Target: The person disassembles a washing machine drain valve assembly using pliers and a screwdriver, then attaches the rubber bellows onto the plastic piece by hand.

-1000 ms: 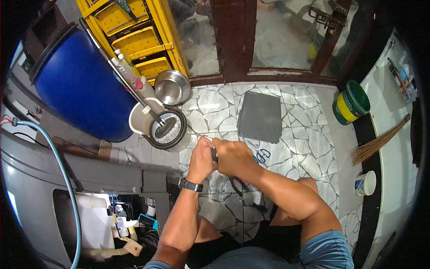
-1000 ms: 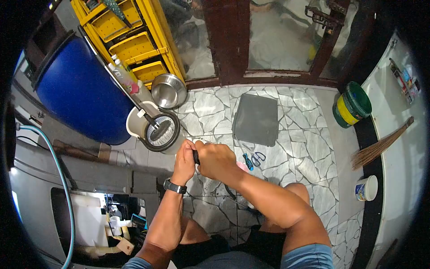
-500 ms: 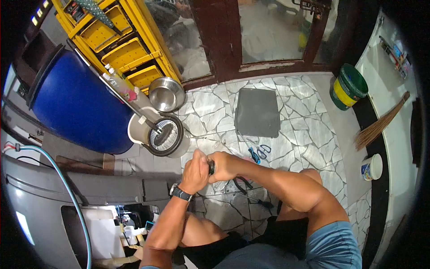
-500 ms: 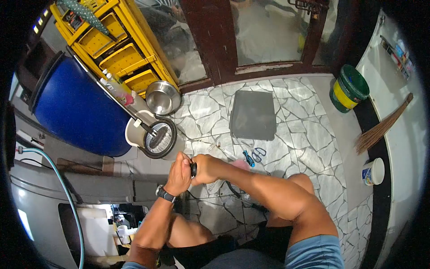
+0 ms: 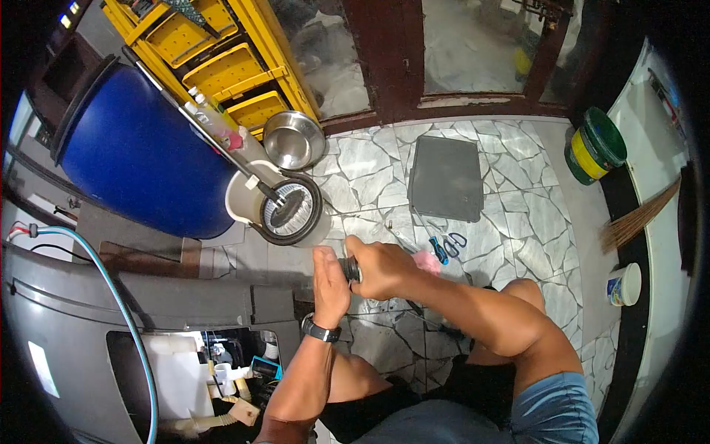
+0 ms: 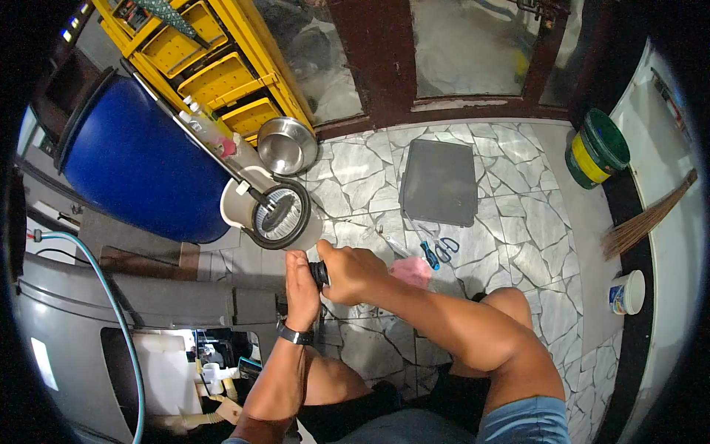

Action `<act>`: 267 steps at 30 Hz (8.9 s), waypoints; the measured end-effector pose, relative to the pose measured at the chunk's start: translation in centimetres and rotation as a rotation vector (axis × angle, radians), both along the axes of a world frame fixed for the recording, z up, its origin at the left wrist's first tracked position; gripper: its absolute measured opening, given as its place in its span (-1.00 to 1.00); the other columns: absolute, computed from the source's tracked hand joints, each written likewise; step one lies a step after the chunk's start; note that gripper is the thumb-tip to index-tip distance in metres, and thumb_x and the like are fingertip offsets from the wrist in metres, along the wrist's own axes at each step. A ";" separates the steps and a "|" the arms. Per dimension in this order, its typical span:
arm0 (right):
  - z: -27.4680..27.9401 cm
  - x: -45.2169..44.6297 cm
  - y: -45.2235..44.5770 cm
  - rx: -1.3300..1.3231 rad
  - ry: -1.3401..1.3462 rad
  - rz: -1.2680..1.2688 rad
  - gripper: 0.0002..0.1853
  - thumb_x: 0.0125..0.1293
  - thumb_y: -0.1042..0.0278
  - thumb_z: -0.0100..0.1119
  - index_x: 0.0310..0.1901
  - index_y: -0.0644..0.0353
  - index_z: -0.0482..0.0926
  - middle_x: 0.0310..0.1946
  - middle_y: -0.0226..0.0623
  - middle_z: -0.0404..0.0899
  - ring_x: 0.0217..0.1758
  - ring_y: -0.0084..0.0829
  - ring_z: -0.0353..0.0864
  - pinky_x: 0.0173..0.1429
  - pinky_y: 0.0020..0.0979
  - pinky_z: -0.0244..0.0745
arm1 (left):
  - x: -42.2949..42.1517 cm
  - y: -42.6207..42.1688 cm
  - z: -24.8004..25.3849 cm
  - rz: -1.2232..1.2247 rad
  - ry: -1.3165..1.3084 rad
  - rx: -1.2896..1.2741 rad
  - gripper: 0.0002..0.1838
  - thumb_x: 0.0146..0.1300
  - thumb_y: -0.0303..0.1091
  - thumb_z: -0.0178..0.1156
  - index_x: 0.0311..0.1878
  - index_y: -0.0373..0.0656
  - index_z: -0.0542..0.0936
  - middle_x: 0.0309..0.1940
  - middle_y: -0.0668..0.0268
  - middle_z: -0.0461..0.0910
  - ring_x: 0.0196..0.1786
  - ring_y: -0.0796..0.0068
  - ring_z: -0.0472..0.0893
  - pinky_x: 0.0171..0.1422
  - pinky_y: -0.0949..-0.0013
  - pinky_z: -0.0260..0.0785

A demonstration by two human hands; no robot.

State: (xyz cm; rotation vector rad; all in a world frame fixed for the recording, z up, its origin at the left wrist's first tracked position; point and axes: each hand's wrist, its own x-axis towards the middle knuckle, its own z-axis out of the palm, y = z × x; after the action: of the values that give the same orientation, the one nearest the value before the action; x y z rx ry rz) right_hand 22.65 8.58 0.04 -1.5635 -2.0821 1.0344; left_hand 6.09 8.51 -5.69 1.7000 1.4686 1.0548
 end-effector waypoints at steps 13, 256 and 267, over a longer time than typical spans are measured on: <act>-1.4 0.6 -1.0 0.189 -0.208 0.045 -0.62 0.26 0.32 0.29 0.05 0.23 0.44 -0.28 0.04 0.75 -0.18 0.13 0.79 -0.13 0.06 0.65 | 0.5 -0.5 -0.7 -0.195 0.182 -0.051 -0.77 0.61 -0.17 -0.09 0.05 -0.14 0.35 -0.41 -0.16 0.62 -0.28 -0.45 0.59 -0.19 -0.33 0.32; -11.7 -19.1 -1.1 -0.016 0.734 0.008 -0.31 0.06 0.11 0.72 0.06 0.22 0.45 -0.15 -0.06 0.68 -0.09 -0.13 0.72 0.04 -0.14 0.59 | -16.4 -9.6 -0.5 0.452 0.725 0.177 -0.47 0.11 -0.27 0.50 0.11 -0.11 0.51 -0.09 0.04 0.45 -0.01 -0.08 0.47 0.09 -0.05 0.31; -10.9 -18.1 1.0 -0.117 0.774 0.171 -0.29 0.11 0.05 0.69 0.09 0.22 0.42 -0.16 -0.03 0.70 -0.09 -0.06 0.75 0.04 -0.13 0.59 | -15.1 -9.0 0.1 0.600 0.854 0.143 -0.44 0.11 0.03 0.49 0.11 -0.01 0.59 -0.07 0.09 0.52 0.00 -0.02 0.52 0.06 0.01 0.33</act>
State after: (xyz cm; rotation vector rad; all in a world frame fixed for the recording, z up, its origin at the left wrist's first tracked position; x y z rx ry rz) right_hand 4.60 9.60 -10.84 -0.8162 -1.6308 1.5348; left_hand -9.03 -0.51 -5.56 1.9784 2.6133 0.7237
